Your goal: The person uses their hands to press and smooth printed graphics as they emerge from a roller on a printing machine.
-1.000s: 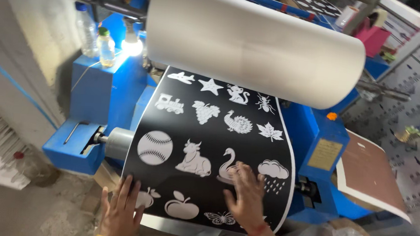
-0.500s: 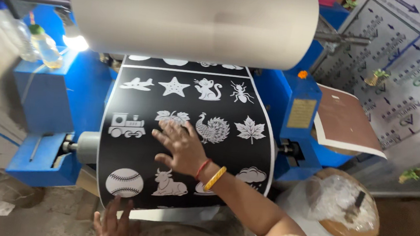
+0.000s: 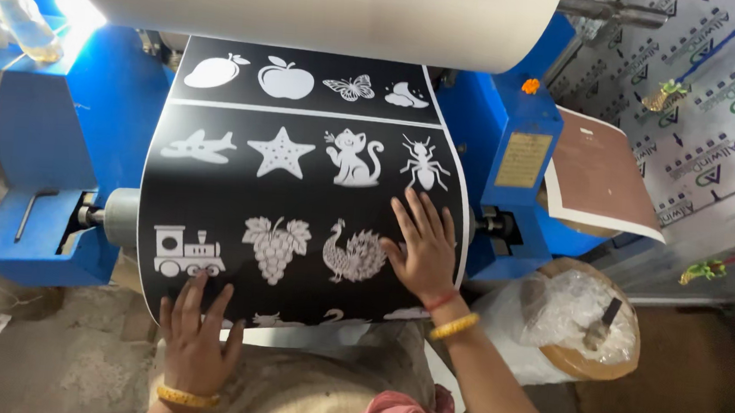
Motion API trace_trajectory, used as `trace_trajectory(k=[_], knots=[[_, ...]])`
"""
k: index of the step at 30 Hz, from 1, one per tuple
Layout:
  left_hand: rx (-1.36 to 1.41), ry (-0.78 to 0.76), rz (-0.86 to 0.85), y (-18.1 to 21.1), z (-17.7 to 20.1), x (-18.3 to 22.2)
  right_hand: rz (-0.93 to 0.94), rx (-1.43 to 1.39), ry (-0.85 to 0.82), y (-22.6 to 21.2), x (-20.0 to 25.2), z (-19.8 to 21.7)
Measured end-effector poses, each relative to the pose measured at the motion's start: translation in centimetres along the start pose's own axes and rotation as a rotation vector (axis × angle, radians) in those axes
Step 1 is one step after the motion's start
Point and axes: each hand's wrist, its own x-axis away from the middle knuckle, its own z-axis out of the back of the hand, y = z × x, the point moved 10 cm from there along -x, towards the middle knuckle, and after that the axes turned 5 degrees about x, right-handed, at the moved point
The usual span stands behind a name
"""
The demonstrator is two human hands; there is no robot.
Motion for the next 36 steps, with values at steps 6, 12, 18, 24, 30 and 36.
trace_trajectory(k=[6,12,18,24,30,36], knots=[[-0.004,-0.009,-0.033,1.9,-1.5,-3.7,-0.052,-0.031,-0.047,-0.2,6.9,-0.4],[0.064,-0.134,-0.181,7.1,-5.7,-7.1,-0.063,-0.122,-0.094,-1.2,13.9,-2.8],[0.219,-0.371,-0.421,16.3,-11.6,-9.7,0.004,-0.159,-0.132,-2.5,16.5,-4.1],[0.227,-0.425,-0.511,20.4,-13.5,-12.9,-0.04,-0.153,-0.091,-1.5,15.9,-3.3],[-0.057,-0.525,-0.245,12.9,-12.9,-18.2,-0.073,-0.134,-0.139,-0.9,15.6,-2.7],[-0.182,-0.366,0.046,1.4,-6.1,-18.3,-0.029,-0.111,-0.1,-2.7,12.6,-1.2]])
